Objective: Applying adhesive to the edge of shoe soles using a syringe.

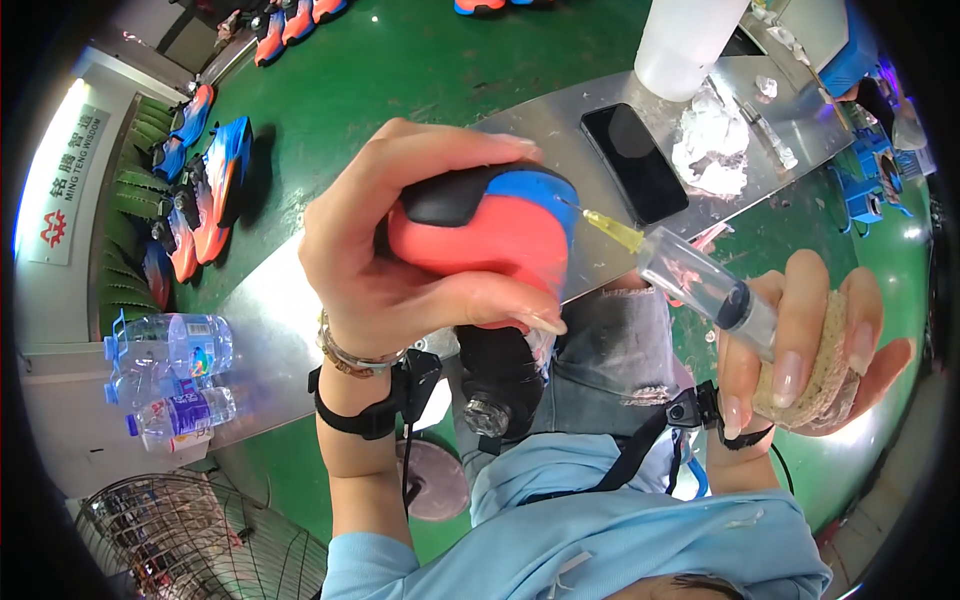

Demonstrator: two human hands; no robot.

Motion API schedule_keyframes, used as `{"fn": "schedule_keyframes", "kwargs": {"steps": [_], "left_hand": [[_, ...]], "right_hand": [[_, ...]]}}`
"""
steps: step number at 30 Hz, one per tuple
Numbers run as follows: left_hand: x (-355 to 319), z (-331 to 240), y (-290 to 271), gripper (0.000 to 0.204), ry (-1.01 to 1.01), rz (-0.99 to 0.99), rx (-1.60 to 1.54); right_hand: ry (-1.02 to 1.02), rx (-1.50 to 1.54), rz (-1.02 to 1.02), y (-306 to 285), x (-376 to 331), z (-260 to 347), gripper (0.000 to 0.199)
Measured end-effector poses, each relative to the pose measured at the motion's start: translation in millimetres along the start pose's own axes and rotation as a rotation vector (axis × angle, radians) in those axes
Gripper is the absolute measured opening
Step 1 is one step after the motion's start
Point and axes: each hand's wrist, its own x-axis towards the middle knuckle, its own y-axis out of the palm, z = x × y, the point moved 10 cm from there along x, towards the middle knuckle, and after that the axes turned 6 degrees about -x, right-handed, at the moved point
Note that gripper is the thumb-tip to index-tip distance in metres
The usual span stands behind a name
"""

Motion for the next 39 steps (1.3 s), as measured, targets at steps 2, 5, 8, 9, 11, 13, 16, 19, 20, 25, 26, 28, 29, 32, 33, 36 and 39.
{"fn": "schedule_keyframes", "kwargs": {"steps": [2,5,8,9,11,13,16,19,20,25,26,28,29,32,33,36,39], "left_hand": [[0,1,2,0.091,-0.002,0.018,0.008],[2,2,5,0.093,0.035,0.031,0.021],[6,0,9,0.095,0.106,0.074,0.057],[6,0,10,0.096,0.127,0.083,0.066],[7,4,8,0.097,0.121,0.067,0.069],[6,9,6,0.098,0.069,0.056,0.087],[1,22,-4,0.099,-0.085,-0.030,0.130],[-13,42,-20,0.100,-0.314,-0.164,0.134],[-17,49,-27,0.097,-0.342,-0.242,0.036],[-31,58,-47,0.089,-0.317,-0.366,0.055],[-33,61,-51,0.091,-0.320,-0.366,0.091],[-37,66,-55,0.097,-0.365,-0.360,0.164],[-39,69,-57,0.098,-0.382,-0.362,0.200],[-44,78,-63,0.101,-0.416,-0.376,0.288],[-45,82,-66,0.101,-0.416,-0.388,0.306],[-51,93,-73,0.101,-0.452,-0.403,0.351],[-60,104,-81,0.095,-0.498,-0.450,0.286]], "right_hand": [[0.001,0.046,0.011,1,3,-4,0.027],[0.024,0.058,0.044,1,6,-8,0.026],[0.057,0.012,0.024,-5,7,-12,0.027],[0.053,0.002,0.020,-7,8,-12,0.027],[0.062,-0.019,-0.001,-11,7,-12,0.030],[0.083,-0.064,-0.033,-15,5,-15,0.031],[0.097,-0.064,-0.007,-19,4,-23,0.033],[0.076,-0.041,0.006,-25,2,-36,0.033],[0.081,-0.046,0.014,-26,1,-41,0.035],[0.118,-0.064,-0.004,-34,-7,-68,0.045],[0.138,-0.072,-0.028,-36,-10,-73,0.047],[0.156,-0.022,-0.068,-40,-13,-81,0.048],[0.166,0.021,-0.109,-43,-16,-85,0.050],[0.199,0.206,-0.272,-52,-30,-97,0.060],[0.204,0.234,-0.289,-53,-34,-101,0.061],[0.257,0.179,-0.293,-58,-43,-110,0.062],[0.309,0.064,-0.233,-61,-49,-112,0.060]]}}
